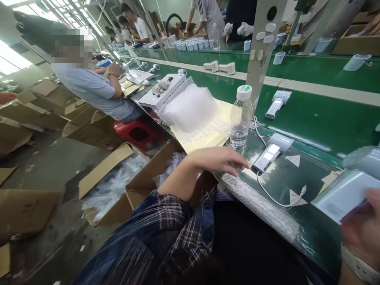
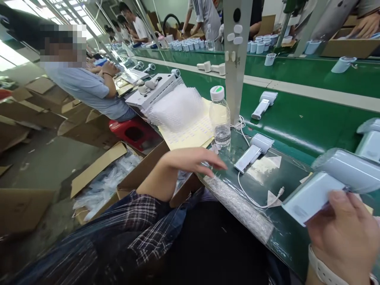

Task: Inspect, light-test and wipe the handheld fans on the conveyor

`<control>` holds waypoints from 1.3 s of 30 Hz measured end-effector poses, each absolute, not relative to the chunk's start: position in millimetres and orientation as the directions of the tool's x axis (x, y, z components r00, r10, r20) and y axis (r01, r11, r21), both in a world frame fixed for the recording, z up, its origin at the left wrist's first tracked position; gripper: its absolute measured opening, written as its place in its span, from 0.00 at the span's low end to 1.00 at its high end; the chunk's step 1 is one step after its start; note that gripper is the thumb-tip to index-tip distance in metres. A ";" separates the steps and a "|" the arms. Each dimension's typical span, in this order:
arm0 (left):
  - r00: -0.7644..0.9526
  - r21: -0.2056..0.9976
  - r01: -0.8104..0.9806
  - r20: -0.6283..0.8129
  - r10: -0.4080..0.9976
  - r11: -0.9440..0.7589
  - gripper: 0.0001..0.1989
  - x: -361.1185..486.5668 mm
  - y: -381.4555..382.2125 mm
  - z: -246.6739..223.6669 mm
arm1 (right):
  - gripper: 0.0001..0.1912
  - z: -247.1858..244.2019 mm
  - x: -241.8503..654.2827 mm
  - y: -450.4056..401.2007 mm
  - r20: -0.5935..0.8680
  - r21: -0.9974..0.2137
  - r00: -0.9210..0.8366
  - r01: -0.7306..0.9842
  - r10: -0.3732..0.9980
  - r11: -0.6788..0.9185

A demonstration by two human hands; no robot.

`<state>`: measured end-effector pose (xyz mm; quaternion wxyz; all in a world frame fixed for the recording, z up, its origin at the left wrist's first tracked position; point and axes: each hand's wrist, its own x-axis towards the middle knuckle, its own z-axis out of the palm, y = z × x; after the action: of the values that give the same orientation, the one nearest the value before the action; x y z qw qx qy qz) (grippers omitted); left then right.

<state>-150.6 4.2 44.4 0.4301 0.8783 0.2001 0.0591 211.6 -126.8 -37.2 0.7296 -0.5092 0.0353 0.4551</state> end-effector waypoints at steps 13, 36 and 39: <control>0.199 0.553 0.801 0.112 0.974 -0.228 0.04 -161.6 49.2 -41.0 | 0.24 -18.3 158.1 -120.7 -0.203 -0.951 0.587 -0.308 0.784 -0.015; 0.423 0.870 0.116 0.394 0.816 -0.480 0.10 7.5 -28.2 18.3 | 0.24 -24.8 159.6 -127.7 -0.233 -0.944 0.315 -0.301 0.920 -0.136; 0.299 0.939 0.101 0.286 0.910 -0.329 0.12 6.0 -11.7 2.2 | 0.23 -29.3 162.8 -127.1 -0.278 -0.944 0.321 -0.265 0.905 -0.196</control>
<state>6.0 -11.7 2.2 0.4417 0.6743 0.3749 0.4580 162.8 -127.1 -29.3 0.5706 -0.5788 -0.2766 0.5128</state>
